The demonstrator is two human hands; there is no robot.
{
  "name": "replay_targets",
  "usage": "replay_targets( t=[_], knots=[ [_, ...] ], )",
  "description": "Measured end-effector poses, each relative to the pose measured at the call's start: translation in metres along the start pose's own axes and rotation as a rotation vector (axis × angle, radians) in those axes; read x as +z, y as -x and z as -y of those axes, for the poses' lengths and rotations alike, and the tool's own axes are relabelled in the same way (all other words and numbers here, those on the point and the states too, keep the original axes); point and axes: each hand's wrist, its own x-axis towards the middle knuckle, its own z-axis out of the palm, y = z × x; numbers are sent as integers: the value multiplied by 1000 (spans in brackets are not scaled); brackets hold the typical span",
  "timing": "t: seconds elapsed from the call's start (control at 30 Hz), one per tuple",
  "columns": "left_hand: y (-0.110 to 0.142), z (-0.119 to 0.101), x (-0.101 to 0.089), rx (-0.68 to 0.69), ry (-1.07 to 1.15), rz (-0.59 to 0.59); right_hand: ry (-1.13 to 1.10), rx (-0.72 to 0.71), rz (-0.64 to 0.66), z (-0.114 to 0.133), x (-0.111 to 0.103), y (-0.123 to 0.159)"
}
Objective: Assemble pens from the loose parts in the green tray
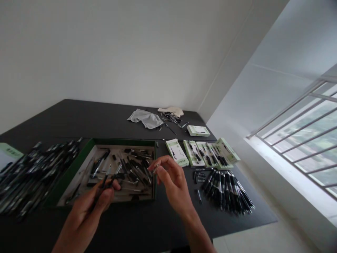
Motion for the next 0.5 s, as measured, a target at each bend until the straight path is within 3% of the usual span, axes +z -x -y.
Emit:
replay_targets(
  t=[0.1, 0.3, 0.4, 0.5],
  knots=[
    [16, 10, -1, -82, 46, 72, -17, -17, -54, 2, 10, 42],
    [41, 29, -3, -86, 36, 116, 119, -167, 137, -5, 24, 114],
    [48, 10, 10, -91, 41, 86, 156, -173, 134, -4, 15, 121],
    [55, -19, 30, -90, 19, 62, 143, -170, 13, 2, 4, 117]
  ],
)
